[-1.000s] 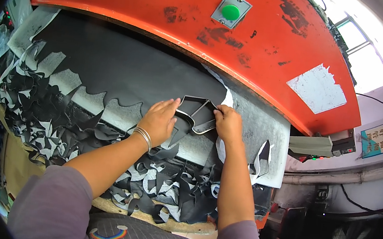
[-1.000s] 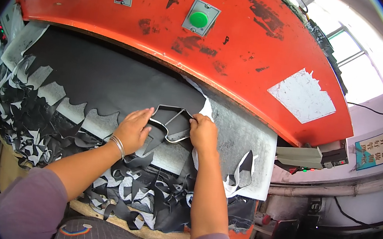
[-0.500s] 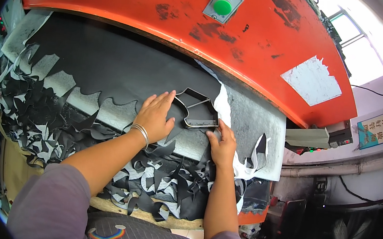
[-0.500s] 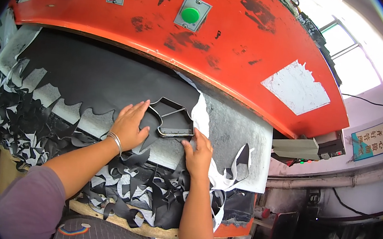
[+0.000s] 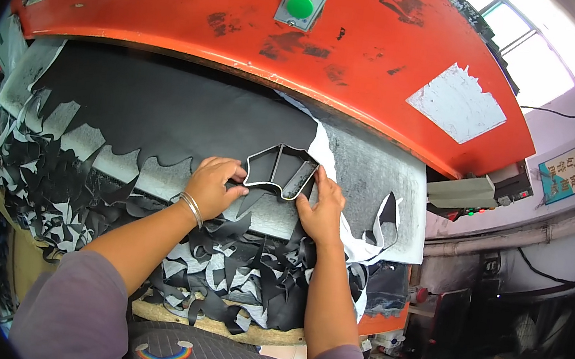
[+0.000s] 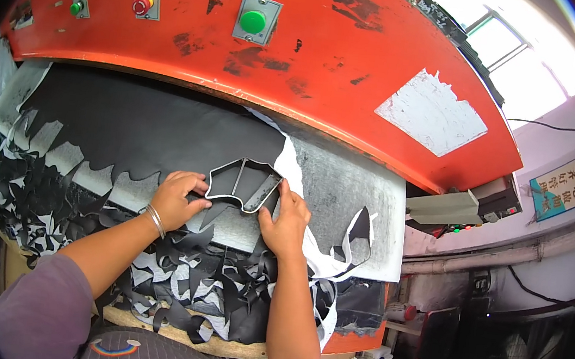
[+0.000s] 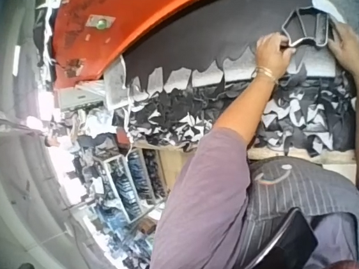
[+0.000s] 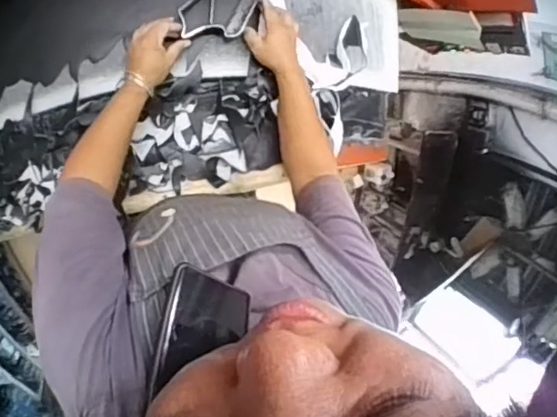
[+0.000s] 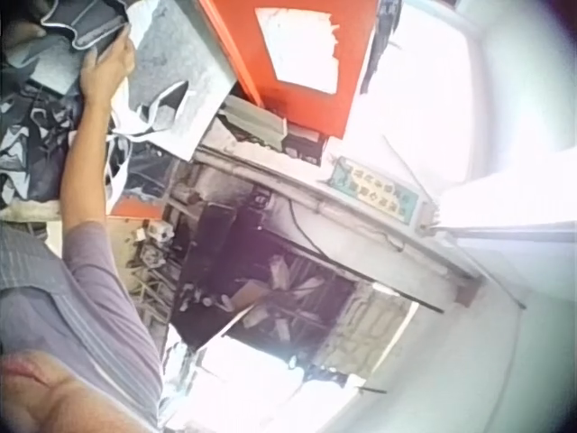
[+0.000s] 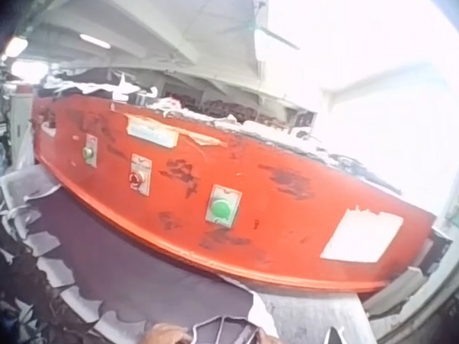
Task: Cutting shoe components from a sheet of material using a hydraulic die-cutting press machine.
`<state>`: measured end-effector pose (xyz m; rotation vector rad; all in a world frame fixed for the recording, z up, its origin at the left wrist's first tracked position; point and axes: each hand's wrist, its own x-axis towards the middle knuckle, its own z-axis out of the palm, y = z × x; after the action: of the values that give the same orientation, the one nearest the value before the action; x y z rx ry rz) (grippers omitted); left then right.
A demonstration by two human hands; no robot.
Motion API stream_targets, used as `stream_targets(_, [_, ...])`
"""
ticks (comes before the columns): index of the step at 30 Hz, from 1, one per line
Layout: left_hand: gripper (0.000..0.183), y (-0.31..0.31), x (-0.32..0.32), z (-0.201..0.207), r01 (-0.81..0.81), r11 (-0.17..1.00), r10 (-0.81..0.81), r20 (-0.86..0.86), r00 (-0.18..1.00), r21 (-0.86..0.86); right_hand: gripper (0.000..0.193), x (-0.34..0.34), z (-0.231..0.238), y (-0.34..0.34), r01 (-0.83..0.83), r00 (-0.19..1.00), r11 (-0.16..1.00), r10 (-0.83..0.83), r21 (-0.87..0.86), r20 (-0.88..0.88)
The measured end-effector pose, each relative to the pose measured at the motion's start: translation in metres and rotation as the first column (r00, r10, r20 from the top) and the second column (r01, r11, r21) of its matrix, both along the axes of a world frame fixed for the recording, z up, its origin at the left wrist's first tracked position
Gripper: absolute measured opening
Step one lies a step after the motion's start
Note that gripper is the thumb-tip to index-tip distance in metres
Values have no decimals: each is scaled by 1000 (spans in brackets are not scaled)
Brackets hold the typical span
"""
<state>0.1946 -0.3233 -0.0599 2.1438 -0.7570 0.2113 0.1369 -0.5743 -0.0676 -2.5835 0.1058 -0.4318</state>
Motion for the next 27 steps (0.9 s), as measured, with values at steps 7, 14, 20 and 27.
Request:
stream_targets(7, [54,-5,2,3,-26,999,25,23,999,22,111,1,21,-6,-113,985,993,116,33,-131])
stream_targets(14, [70,6,10,2,38,994,-31,-72,997,98,119,7,21,2,-113,980,993,109,-15,-165])
stream_targets(20, [67,12,5,2,7,993,4,-92,996,118,93,6,29,5,-158,987,986,159,59,-11])
stream_targets(27, [56,22,4,-3,64,998,-66,-52,996,-22,52,7,58,70,-93,995,941,79,-325,-54])
